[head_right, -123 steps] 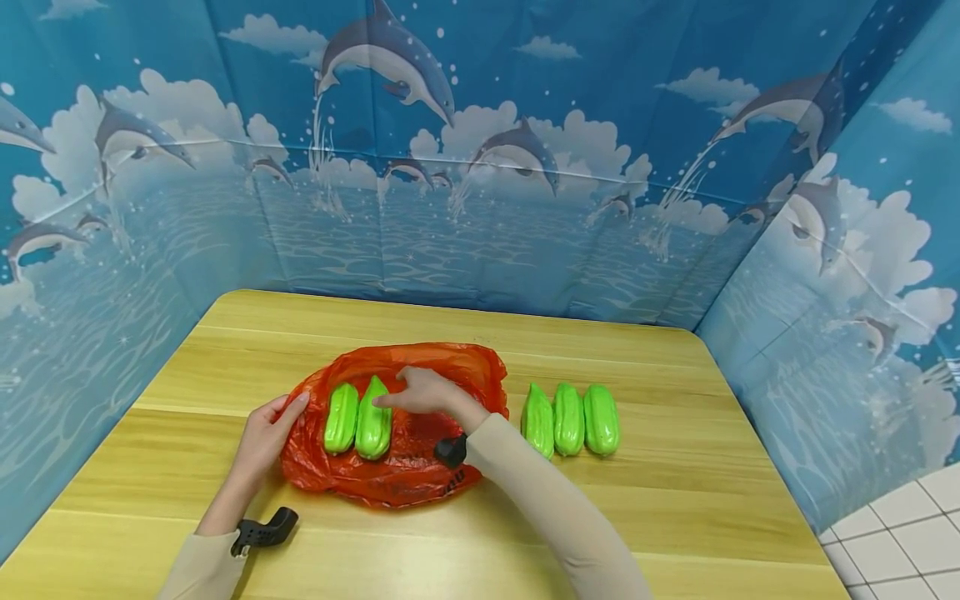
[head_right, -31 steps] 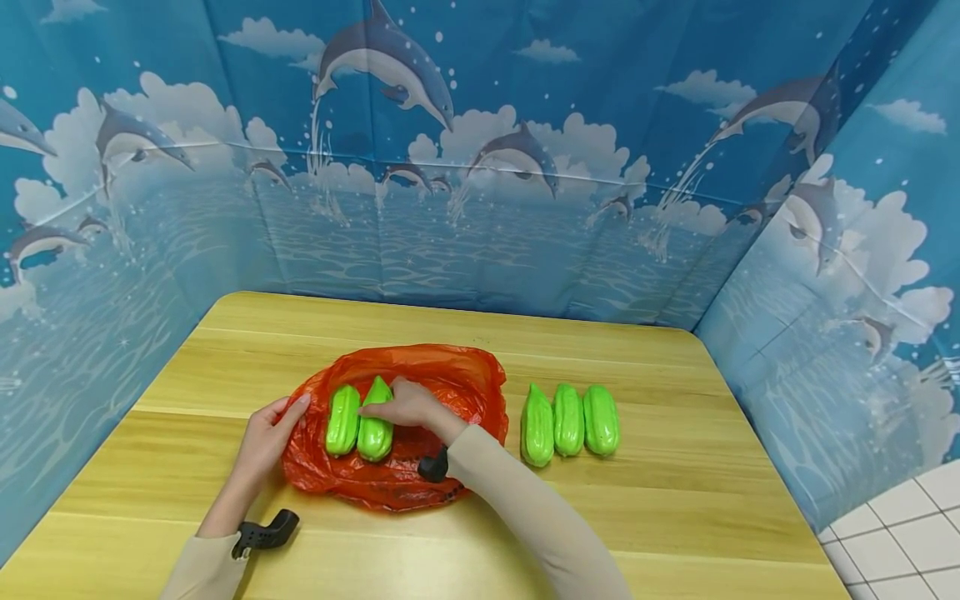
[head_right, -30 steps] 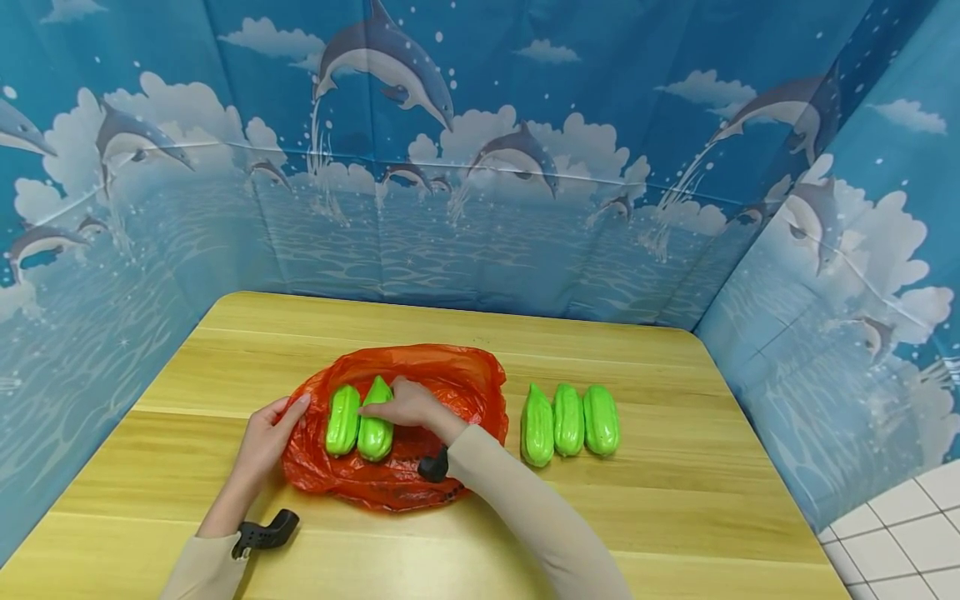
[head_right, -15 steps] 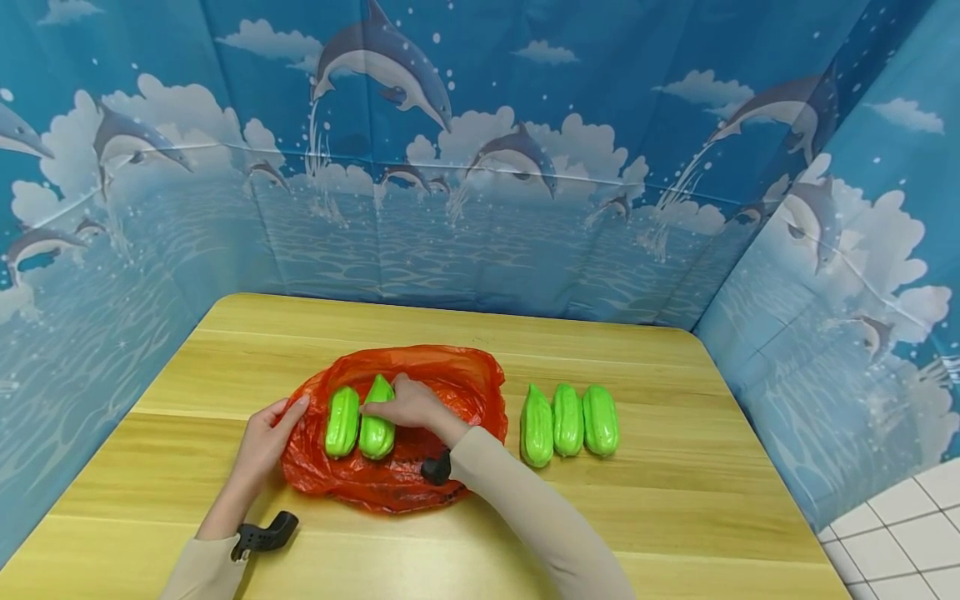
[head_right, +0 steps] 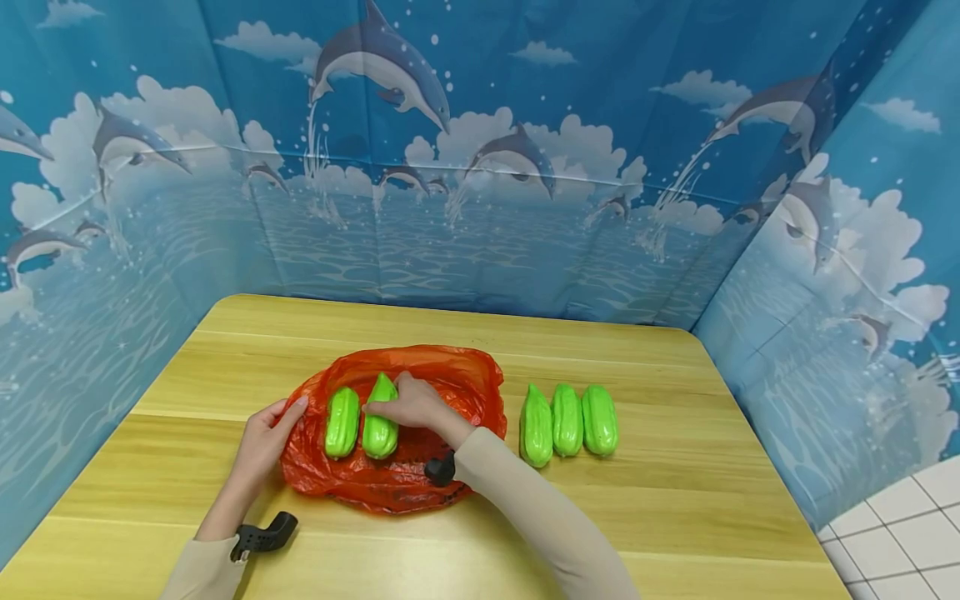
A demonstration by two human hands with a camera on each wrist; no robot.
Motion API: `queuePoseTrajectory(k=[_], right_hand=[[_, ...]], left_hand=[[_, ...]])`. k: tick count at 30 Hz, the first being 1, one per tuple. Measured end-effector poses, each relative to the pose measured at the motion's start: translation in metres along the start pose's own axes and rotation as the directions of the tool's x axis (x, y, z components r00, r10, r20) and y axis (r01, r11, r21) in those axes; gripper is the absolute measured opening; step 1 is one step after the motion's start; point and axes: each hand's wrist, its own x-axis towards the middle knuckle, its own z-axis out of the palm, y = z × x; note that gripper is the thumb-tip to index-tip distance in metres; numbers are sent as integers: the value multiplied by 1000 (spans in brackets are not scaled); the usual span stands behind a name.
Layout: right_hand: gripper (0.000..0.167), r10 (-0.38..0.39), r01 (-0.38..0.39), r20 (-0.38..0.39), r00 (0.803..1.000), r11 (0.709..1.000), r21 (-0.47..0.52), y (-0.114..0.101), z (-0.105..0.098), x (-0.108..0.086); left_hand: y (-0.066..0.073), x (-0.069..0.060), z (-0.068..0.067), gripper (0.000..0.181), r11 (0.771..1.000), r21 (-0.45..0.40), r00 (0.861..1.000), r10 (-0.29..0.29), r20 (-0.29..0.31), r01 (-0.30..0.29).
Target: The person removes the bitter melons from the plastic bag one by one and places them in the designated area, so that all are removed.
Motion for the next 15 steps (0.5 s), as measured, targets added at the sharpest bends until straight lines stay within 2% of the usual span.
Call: queuePoseTrajectory(k=[7,15], right_hand=[[68,-8,8,-4,1000,1000,3,0,-1,-2],[67,-12,12,-3,1000,1000,9,-5,-3,-7]], left_hand=[[2,0,0,37,1000,-7,1000,-10,1,10],[-3,0,1,41,1000,1,1000,25,-14,-25]])
